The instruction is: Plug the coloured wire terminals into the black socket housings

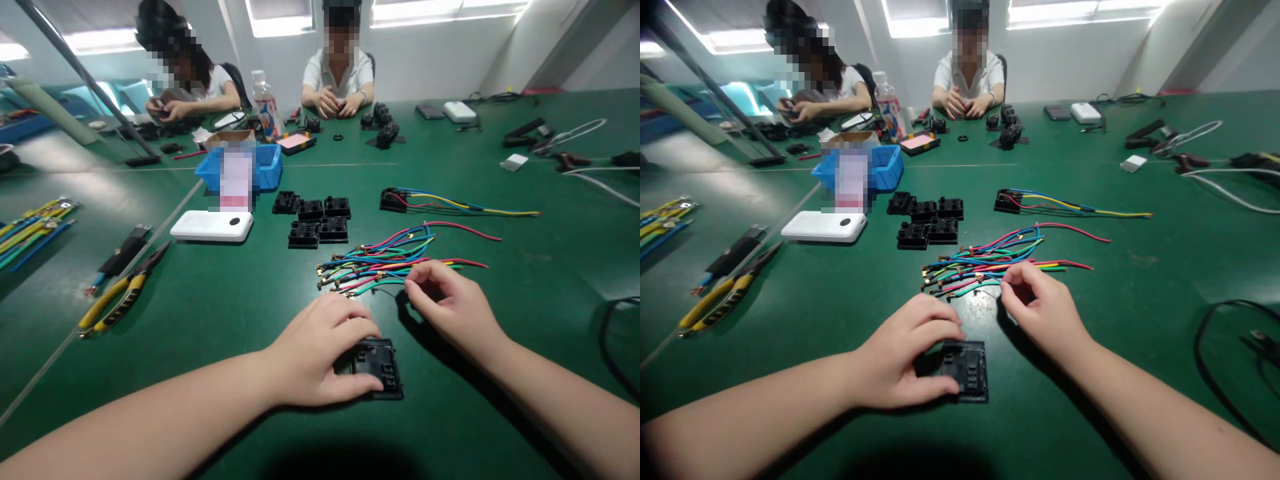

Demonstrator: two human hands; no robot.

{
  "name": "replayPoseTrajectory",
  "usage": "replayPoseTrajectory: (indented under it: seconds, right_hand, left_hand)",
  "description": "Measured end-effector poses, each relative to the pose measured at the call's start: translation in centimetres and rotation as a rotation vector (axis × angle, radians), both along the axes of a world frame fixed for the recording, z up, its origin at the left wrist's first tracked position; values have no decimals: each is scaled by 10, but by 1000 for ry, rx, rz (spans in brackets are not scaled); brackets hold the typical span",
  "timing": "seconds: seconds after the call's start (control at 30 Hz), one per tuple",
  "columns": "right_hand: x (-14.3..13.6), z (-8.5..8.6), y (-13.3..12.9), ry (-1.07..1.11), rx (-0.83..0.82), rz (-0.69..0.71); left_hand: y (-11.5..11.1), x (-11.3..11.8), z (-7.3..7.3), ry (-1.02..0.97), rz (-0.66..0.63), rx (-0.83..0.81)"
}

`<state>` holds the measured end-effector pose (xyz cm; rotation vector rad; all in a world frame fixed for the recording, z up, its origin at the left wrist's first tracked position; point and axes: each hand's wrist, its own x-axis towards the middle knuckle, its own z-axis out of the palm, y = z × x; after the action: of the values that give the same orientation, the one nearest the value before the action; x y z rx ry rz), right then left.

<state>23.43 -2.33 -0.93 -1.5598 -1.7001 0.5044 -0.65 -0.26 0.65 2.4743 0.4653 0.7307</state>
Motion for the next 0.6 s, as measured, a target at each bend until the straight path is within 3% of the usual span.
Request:
replayPoseTrajectory:
  seconds: [0.1, 0.23, 0.4, 0.6]
  right_hand:
    - [0, 1, 0, -29, 36, -30]
    - [0, 4, -1, -101, 88, -47]
    - [-2, 5, -4, -173, 141, 81]
    - [-3, 5, -5, -202, 194, 126]
  left_hand:
    - [2, -1, -2, 137, -35, 36]
    - [2, 0, -4, 157, 0, 38]
    - [5, 1, -2, 154, -1, -113]
    - [4, 2, -3, 223, -54, -133]
